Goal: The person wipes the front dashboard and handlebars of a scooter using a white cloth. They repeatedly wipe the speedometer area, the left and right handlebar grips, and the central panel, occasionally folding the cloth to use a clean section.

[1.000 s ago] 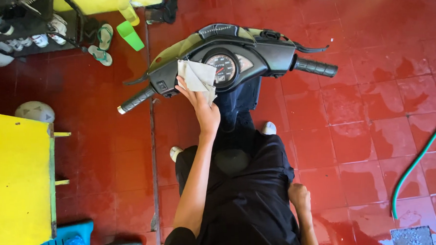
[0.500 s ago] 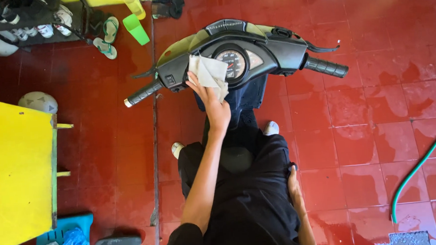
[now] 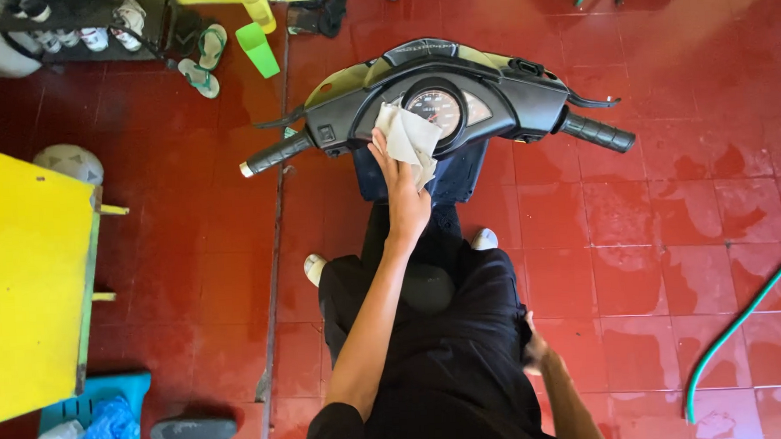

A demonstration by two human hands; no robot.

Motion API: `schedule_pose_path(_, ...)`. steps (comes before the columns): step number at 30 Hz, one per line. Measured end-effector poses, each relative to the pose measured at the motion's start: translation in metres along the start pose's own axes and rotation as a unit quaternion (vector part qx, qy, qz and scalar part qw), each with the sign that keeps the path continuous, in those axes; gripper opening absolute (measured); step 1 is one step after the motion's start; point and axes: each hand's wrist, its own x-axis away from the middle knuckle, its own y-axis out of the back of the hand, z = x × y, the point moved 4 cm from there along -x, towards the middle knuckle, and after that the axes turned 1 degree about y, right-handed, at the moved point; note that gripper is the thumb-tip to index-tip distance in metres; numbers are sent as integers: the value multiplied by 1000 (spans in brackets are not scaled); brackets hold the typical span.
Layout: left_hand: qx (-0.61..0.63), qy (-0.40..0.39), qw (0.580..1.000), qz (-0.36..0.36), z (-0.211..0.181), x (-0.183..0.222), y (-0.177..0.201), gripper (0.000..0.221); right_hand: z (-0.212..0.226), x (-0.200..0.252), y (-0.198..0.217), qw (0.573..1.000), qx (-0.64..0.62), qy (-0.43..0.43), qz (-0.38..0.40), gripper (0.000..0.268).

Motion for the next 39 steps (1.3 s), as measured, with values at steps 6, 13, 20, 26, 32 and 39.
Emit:
schedule_pose_path(6,1,-18,1000,-4,6,-2,-2,116,8,17,-11,999,6,21,-26,103)
schedule_pose_path(13,7,2,1000,9,6,5,-4,113,17,32,-15,997,1,37,-67,100)
schedule_pose_path(20,19,-4,1000,-4,3,7,-4,106,16,54,-11,993,3,53,-108,96)
schedule_pose_path(26,4,-22,1000,-7,4,9,-2,109,14,65,-6,991,24,56,-118,92)
schedule_pose_path(32,-44,-49,998,14,9,13,3,108,11,95,-6,987,21,34,-156,81)
schedule_pose_path(39,-3,-31,999,21,7,12,5,110,35,145,-20,906,314,-12,-283,68)
